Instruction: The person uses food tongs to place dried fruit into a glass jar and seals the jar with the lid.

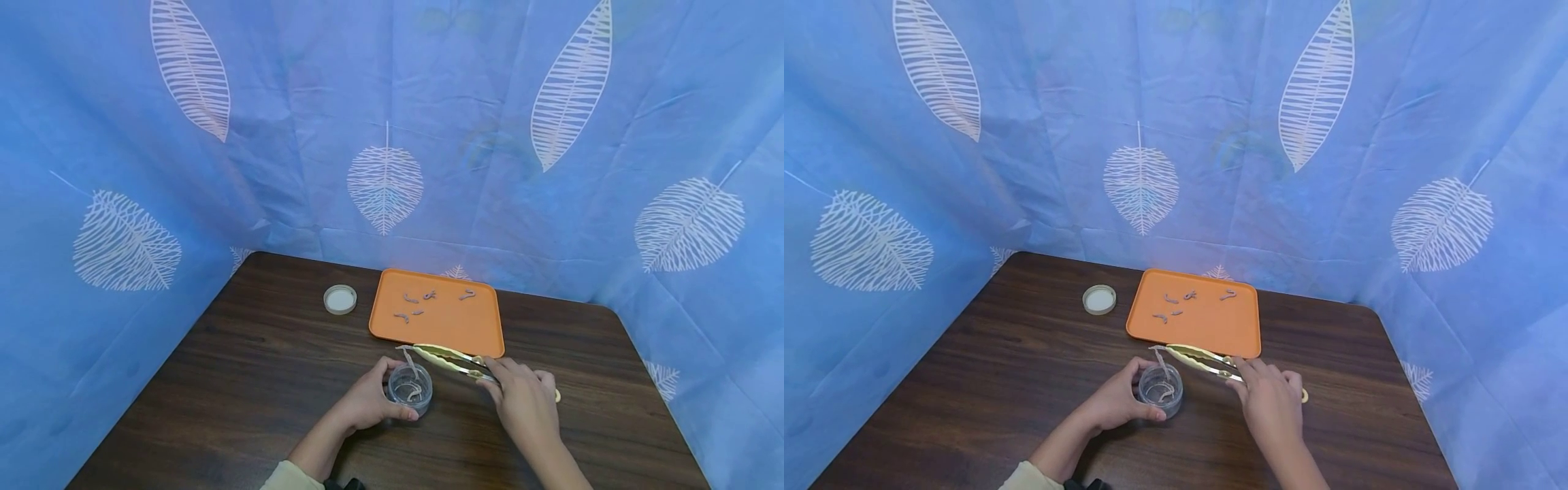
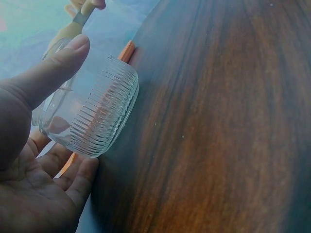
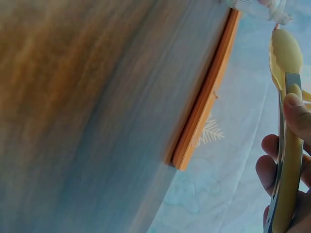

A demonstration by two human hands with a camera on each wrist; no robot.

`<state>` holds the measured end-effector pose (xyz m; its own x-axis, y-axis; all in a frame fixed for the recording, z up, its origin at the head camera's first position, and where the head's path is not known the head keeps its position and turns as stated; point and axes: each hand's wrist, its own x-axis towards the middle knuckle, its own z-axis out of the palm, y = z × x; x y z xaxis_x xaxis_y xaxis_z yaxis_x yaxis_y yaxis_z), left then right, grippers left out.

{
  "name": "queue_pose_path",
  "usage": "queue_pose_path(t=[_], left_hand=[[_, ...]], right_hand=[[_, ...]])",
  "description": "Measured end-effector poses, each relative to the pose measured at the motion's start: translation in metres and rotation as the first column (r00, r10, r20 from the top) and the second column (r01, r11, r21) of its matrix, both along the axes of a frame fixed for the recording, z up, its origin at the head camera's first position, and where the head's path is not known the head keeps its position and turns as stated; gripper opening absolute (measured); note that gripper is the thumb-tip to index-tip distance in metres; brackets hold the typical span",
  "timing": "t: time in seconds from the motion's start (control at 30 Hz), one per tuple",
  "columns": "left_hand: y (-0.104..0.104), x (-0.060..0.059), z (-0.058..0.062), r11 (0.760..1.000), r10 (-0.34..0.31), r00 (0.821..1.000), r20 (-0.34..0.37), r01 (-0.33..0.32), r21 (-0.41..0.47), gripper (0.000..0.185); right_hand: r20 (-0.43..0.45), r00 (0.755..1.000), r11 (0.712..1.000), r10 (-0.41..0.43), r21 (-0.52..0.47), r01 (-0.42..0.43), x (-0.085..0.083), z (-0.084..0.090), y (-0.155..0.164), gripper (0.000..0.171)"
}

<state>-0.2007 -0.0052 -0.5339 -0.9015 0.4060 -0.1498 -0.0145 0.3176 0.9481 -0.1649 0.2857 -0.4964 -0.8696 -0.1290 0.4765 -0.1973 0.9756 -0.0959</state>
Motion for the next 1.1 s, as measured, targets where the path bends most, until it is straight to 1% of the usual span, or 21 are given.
queue_pose_path(t=[0.23, 0.43, 0.57, 0.77, 0.87, 1.0, 1.1], left_hand=[[0.001, 0.0, -0.001, 1.0, -0.002, 1.0, -0.002, 0.002, -0.004, 0.083], [0.001, -0.001, -0.002, 1.0, -0.002, 1.0, 0.005, 0.002, -0.007, 0.085], [0.0, -0.001, -0.001, 1.0, 0.002, 1.0, 0.009, -0.002, -0.015, 0.085], [0.0, -0.001, -0.001, 1.0, 0.002, 1.0, 0.014, -0.002, -0.02, 0.084], [0.0, -0.002, 0.0, 1.0, 0.003, 1.0, 0.019, -0.003, -0.015, 0.083], [0.0, -0.002, -0.001, 1.0, 0.004, 1.0, 0.017, -0.004, -0.013, 0.083], [0.001, -0.001, -0.001, 1.0, 0.005, 1.0, 0.017, -0.005, -0.012, 0.083]], right_hand=[[-0.014, 1.0, 0.999, 0.0, -0.04, 0.0, 0.022, 0.003, 0.001, 0.045], [-0.02, 1.0, 0.997, -0.006, -0.072, 0.005, 0.035, 0.0, 0.004, 0.045], [-0.024, 1.0, 0.997, -0.011, -0.082, 0.009, 0.041, -0.001, 0.005, 0.046], [-0.038, 0.999, 0.999, -0.012, -0.041, 0.01, 0.049, 0.001, 0.006, 0.045], [-0.058, 0.998, 1.0, -0.004, -0.029, 0.003, 0.053, 0.0, 0.007, 0.046], [-0.082, 0.997, 1.0, 0.004, -0.029, -0.007, 0.057, -0.004, 0.008, 0.047], [-0.079, 0.997, 0.999, 0.006, -0.033, -0.009, 0.059, -0.008, 0.009, 0.05]])
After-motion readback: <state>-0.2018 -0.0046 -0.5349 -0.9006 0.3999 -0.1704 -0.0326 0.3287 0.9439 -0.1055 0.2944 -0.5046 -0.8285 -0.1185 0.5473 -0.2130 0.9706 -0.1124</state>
